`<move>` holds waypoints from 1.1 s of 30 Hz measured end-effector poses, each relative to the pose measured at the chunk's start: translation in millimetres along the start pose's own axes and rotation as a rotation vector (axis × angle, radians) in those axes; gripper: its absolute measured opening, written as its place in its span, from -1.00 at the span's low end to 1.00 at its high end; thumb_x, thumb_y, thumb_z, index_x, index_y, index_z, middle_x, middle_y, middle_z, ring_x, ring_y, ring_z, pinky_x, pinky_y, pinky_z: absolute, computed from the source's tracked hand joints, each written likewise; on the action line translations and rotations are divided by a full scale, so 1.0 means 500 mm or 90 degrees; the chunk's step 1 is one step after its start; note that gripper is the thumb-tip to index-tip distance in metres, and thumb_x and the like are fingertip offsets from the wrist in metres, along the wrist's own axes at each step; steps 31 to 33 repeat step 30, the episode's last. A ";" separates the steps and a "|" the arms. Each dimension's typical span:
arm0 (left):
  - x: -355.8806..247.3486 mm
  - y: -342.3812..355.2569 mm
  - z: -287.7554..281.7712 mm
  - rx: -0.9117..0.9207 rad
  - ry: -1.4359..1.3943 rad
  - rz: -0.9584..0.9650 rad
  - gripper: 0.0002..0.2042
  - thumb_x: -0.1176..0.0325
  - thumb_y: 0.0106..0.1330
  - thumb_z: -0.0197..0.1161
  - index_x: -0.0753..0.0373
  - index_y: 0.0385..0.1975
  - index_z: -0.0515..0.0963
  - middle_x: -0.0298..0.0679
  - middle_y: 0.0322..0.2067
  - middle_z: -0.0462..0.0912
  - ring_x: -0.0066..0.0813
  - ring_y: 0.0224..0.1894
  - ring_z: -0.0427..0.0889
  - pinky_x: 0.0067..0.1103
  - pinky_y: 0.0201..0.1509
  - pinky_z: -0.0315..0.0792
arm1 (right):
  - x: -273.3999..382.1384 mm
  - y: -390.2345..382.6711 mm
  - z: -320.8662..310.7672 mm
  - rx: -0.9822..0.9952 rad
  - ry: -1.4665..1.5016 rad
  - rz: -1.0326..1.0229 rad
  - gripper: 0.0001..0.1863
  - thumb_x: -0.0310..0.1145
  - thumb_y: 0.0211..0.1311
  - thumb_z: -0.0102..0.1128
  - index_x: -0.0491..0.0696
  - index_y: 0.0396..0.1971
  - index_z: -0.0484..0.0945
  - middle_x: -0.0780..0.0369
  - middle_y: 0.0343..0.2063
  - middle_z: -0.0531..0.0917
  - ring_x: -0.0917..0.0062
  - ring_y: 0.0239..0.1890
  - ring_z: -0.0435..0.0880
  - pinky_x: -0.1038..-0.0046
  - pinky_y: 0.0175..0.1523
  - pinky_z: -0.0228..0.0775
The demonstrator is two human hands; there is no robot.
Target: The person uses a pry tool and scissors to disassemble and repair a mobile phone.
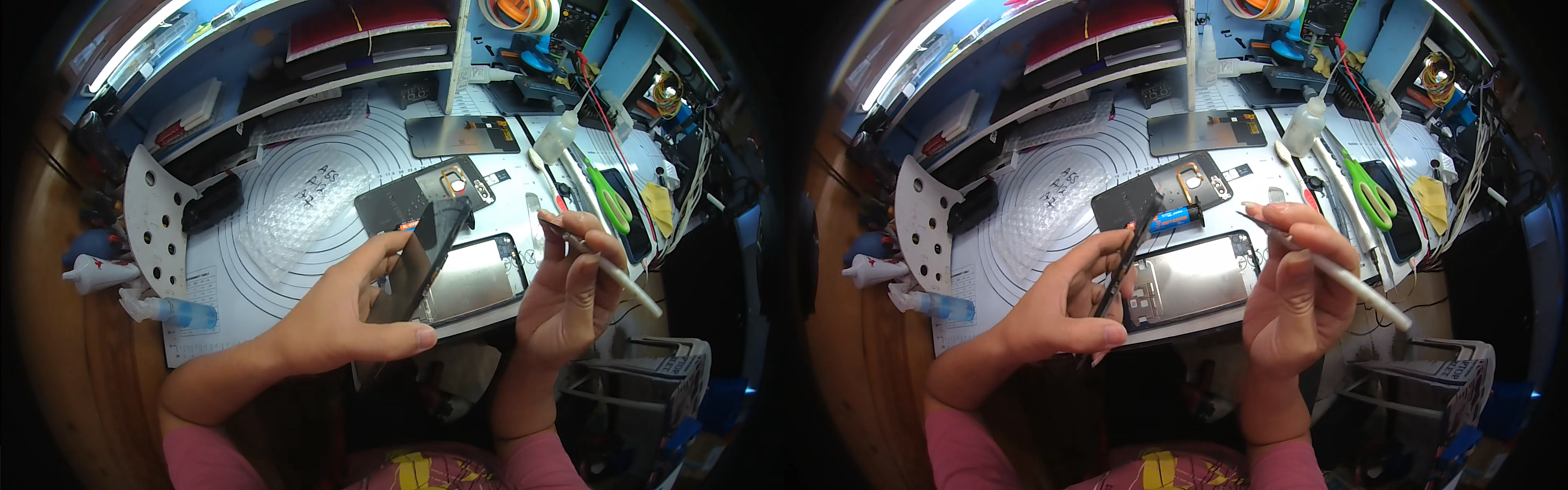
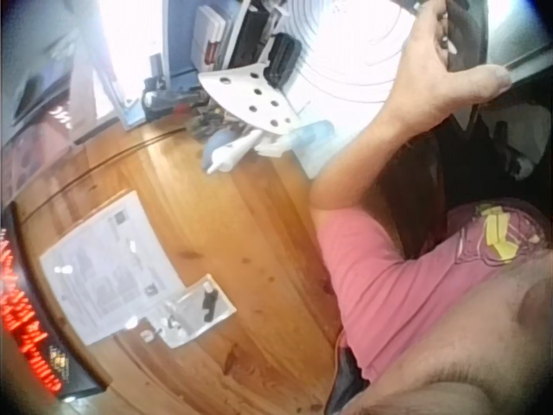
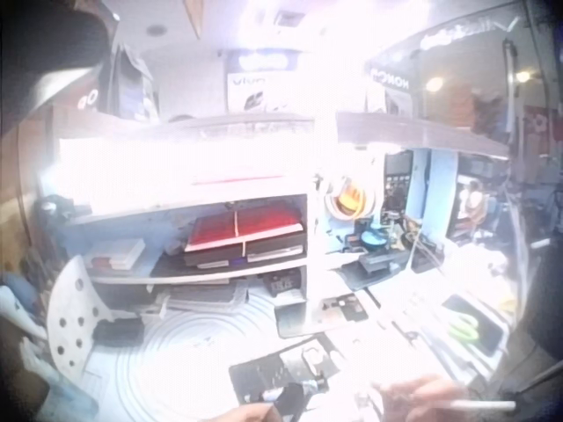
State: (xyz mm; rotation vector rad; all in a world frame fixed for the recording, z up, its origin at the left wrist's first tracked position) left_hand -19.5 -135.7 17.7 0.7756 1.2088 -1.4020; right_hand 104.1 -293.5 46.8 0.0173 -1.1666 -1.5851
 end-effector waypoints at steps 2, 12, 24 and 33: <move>-0.021 -0.003 -0.022 -0.032 -0.015 0.102 -0.12 0.38 0.08 0.40 0.42 0.39 0.02 -0.17 -0.11 0.35 -0.57 -0.46 0.51 -0.61 -0.52 0.54 | 0.012 0.024 -0.004 0.060 -0.137 0.068 -0.73 -0.52 0.37 0.14 -0.22 0.03 0.51 0.04 -0.21 0.64 0.39 -0.12 0.62 0.36 0.11 0.46; -0.155 -0.103 -0.112 -0.242 -0.037 0.686 -0.25 0.27 0.35 0.23 0.31 0.42 -0.05 -0.24 -0.11 0.33 -0.67 -0.41 0.44 -0.65 -0.54 0.51 | -0.164 0.040 0.264 0.716 -0.673 -0.132 -0.93 -0.46 0.12 0.26 -0.13 -0.43 0.66 0.17 -0.48 0.59 0.26 -0.28 0.56 0.28 -0.11 0.43; -0.146 -0.088 -0.163 -0.358 -0.099 0.623 -0.40 0.28 0.38 0.23 0.25 0.33 0.11 -0.39 -0.20 0.38 -0.69 -0.42 0.41 -0.60 -0.52 0.46 | -0.339 0.047 0.334 0.609 -0.945 -0.171 -0.66 -0.17 0.24 0.22 -0.21 -0.39 0.65 0.04 -0.32 0.65 0.20 -0.17 0.59 0.27 -0.03 0.45; -0.130 -0.068 -0.183 -0.369 -0.050 0.582 -0.28 0.25 0.30 0.32 0.25 0.37 0.07 -0.36 -0.21 0.37 -0.69 -0.43 0.43 -0.62 -0.54 0.46 | -0.428 0.119 0.262 0.541 -1.278 -0.054 -0.46 -0.09 0.18 0.26 -0.27 -0.05 0.52 0.04 -0.13 0.61 0.19 -0.06 0.58 0.22 -0.01 0.46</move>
Point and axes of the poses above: each hand's wrist, its own y-axis towards the middle knuckle, its own z-axis out of the palm, x = y × z, the point moved 8 cm from there along y, towards the middle knuckle
